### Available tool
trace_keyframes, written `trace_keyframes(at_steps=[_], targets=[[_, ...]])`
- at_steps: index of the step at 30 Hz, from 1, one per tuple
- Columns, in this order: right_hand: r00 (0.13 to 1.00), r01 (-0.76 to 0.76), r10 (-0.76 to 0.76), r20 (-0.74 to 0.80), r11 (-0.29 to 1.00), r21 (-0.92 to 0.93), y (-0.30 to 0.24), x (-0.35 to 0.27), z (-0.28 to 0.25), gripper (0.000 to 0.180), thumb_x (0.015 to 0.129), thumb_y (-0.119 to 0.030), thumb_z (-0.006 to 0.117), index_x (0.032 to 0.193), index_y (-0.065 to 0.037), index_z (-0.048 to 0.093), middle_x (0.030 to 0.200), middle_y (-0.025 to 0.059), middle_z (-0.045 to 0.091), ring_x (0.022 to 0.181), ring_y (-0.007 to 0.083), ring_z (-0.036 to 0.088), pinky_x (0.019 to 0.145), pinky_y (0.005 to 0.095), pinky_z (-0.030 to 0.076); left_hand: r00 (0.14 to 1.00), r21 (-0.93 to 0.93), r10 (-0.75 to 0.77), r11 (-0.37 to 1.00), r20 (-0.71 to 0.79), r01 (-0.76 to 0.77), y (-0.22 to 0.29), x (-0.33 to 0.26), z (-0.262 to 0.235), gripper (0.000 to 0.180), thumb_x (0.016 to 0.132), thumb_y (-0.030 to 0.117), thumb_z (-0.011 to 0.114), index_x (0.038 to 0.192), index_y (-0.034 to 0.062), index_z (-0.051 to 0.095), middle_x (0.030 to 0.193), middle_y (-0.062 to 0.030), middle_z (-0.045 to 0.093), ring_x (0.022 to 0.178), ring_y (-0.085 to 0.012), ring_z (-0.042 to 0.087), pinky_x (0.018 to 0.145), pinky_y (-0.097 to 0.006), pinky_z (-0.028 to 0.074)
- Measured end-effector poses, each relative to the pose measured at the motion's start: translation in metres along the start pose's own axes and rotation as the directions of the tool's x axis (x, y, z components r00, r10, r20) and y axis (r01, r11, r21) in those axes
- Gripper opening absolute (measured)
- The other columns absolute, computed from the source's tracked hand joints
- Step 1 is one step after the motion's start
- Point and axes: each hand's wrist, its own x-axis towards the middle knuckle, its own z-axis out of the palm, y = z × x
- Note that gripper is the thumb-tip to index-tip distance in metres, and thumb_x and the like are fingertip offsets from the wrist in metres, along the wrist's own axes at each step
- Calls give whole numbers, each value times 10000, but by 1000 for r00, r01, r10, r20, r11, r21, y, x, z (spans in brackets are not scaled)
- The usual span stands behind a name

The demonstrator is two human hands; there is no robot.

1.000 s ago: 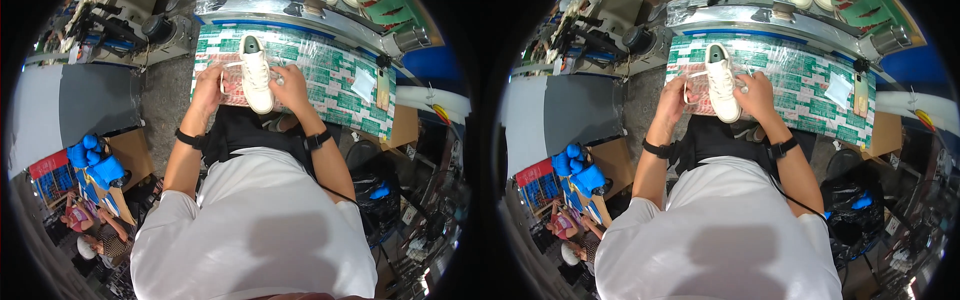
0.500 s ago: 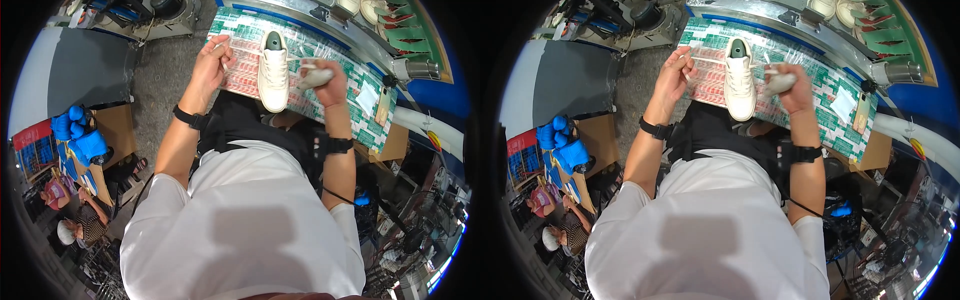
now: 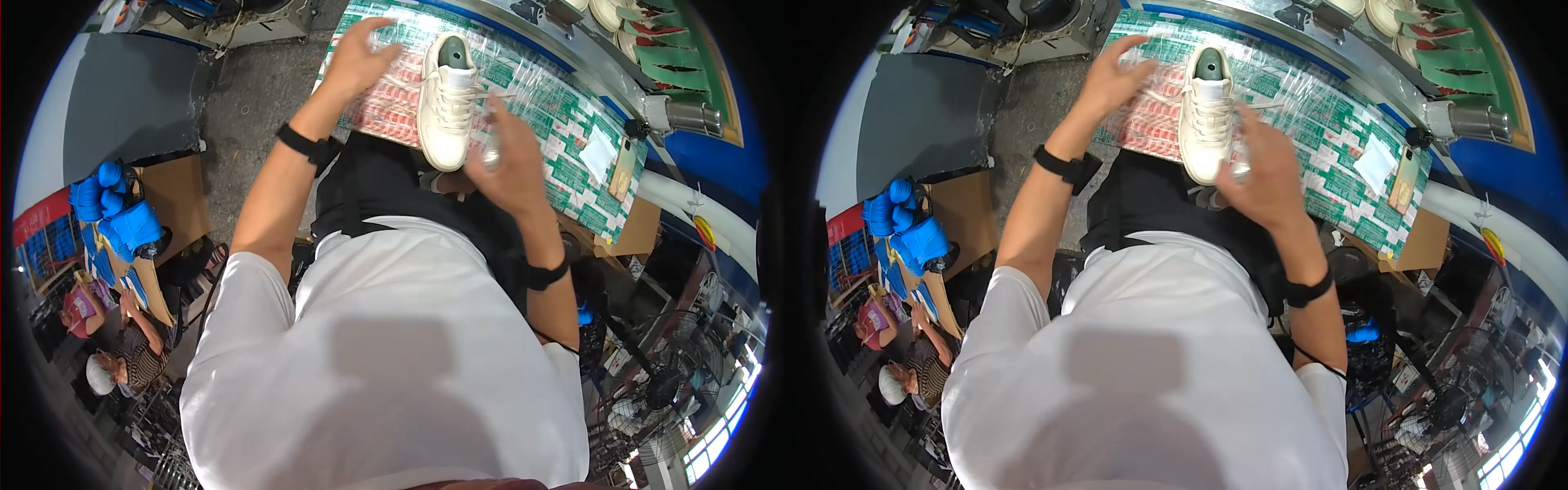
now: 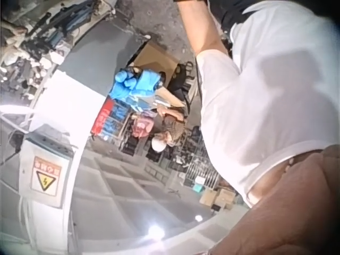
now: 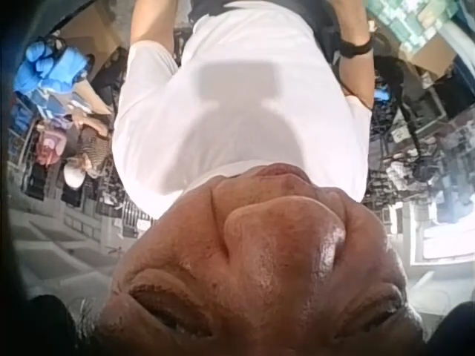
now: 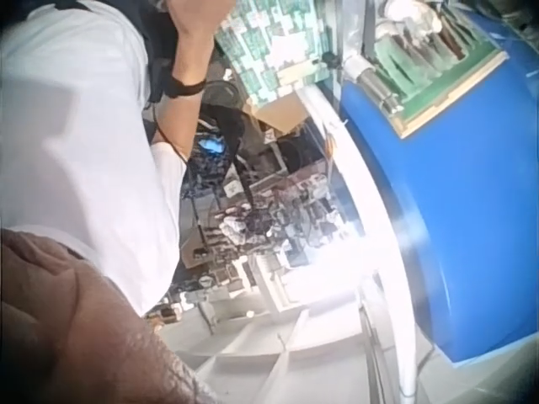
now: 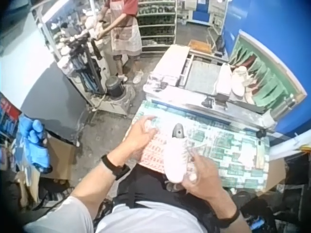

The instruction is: The person is lacing white sneakers at a production station.

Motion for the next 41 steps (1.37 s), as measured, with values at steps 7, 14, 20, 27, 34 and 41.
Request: trace_keyframes(at_steps=[7, 14, 20, 27, 34, 41], targets=[[982, 187, -174, 75, 949, -253, -4, 11, 32, 762, 803, -178, 812, 1510, 20, 608, 1142, 170, 685, 1058, 372, 679, 966, 524, 528, 875, -82, 83, 995, 477, -49, 58, 23, 28, 722, 942, 400, 926, 1568, 170, 650, 1327, -110, 748, 953, -181, 736, 782, -342, 636], [953, -266, 183, 241, 886, 380, -18, 33, 39, 712, 848, -219, 806, 1479, 68, 642, 1239, 252, 720, 1167, 390, 719, 1014, 459, 556, 878, -27, 85, 996, 472, -82, 49, 33, 36, 643, 917, 335, 953, 1492, 178, 712, 1265, -106, 778, 948, -185, 742, 742, -332, 639], [936, -241, 105, 335, 885, 398, -26, 4, 26, 724, 843, -234, 805, 1486, 52, 637, 1177, 231, 715, 1098, 407, 712, 980, 455, 561, 869, -134, 62, 991, 491, 6, 38, 36, 26, 675, 836, 411, 1001, 1414, 164, 753, 1117, -134, 801, 907, -219, 753, 807, -373, 620], [980, 159, -138, 142, 975, -153, -22, -18, 11, 775, 760, -142, 796, 1493, 40, 621, 1134, 159, 657, 1065, 354, 646, 957, 486, 499, 878, -94, 159, 987, 452, -130, 40, 38, 34, 631, 891, 381, 969, 1442, 174, 742, 1257, -109, 790, 1115, -225, 739, 906, -389, 639], [996, 59, -57, 71, 998, -33, -19, 12, 50, 698, 757, -187, 797, 1397, 56, 661, 1104, 191, 684, 1063, 401, 672, 949, 506, 525, 874, -77, 91, 995, 477, -61, 37, 35, 39, 654, 901, 373, 965, 1478, 183, 723, 1219, -113, 777, 1073, -187, 727, 840, -361, 645], [815, -129, -80, 574, 940, 315, -69, 14, 58, 749, 801, -306, 814, 1469, 11, 695, 1265, 352, 712, 1315, 427, 686, 1270, 472, 433, 849, -35, -79, 993, 522, 114, 53, 31, 30, 697, 895, 408, 967, 1504, 195, 704, 1318, -81, 767, 1236, -267, 684, 949, -406, 635]])
